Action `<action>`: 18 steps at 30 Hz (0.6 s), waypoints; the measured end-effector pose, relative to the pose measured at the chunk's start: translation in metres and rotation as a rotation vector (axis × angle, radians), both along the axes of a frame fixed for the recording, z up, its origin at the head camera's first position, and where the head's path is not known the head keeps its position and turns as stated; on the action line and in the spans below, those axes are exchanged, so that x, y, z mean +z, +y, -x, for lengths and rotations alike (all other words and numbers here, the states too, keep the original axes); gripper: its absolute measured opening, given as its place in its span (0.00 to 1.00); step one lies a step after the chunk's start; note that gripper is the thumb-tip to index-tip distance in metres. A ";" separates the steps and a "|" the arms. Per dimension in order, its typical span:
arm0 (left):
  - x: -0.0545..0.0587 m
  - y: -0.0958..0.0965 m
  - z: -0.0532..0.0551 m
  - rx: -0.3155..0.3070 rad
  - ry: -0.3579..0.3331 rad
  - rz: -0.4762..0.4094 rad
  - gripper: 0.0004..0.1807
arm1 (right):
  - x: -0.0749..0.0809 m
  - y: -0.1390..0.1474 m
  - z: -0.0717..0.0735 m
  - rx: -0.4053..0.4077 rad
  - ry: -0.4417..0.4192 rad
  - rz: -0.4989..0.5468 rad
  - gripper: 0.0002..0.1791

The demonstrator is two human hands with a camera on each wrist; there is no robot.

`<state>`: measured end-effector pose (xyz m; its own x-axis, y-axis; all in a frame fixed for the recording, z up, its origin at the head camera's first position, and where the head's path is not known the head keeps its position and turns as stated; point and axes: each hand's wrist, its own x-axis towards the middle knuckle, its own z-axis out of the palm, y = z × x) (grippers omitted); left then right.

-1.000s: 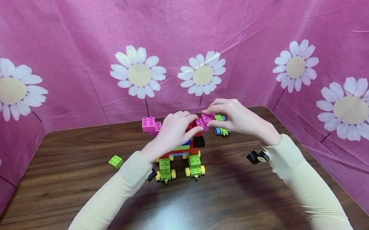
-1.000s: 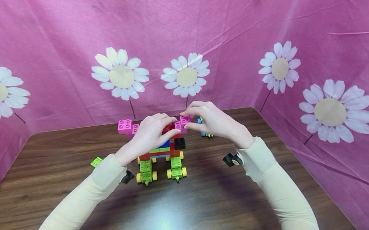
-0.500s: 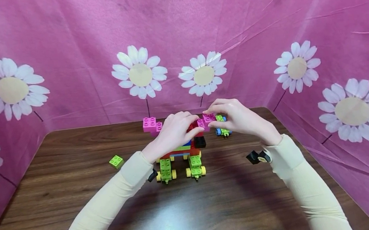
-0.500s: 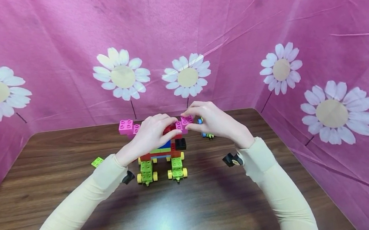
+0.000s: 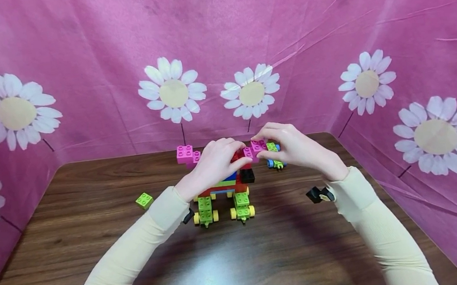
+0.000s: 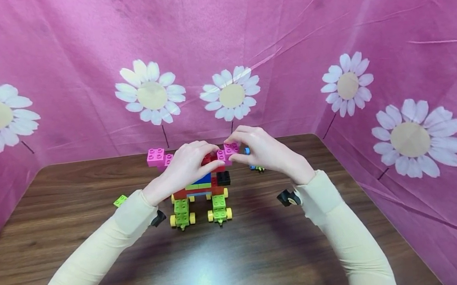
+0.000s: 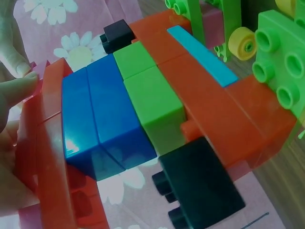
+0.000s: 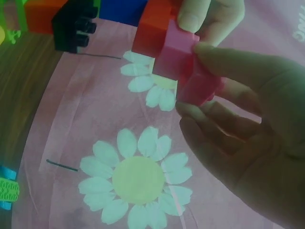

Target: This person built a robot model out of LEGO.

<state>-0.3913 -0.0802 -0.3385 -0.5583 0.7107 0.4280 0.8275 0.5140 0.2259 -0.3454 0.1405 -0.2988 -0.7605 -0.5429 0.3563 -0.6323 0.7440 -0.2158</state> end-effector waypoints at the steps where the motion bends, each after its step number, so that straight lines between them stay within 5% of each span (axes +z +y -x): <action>1: 0.000 0.000 0.000 -0.002 -0.010 -0.002 0.21 | 0.000 0.000 0.000 -0.002 -0.001 0.001 0.18; 18: 0.006 0.003 0.000 -0.008 -0.100 0.015 0.19 | 0.004 0.004 -0.001 0.026 -0.007 -0.004 0.17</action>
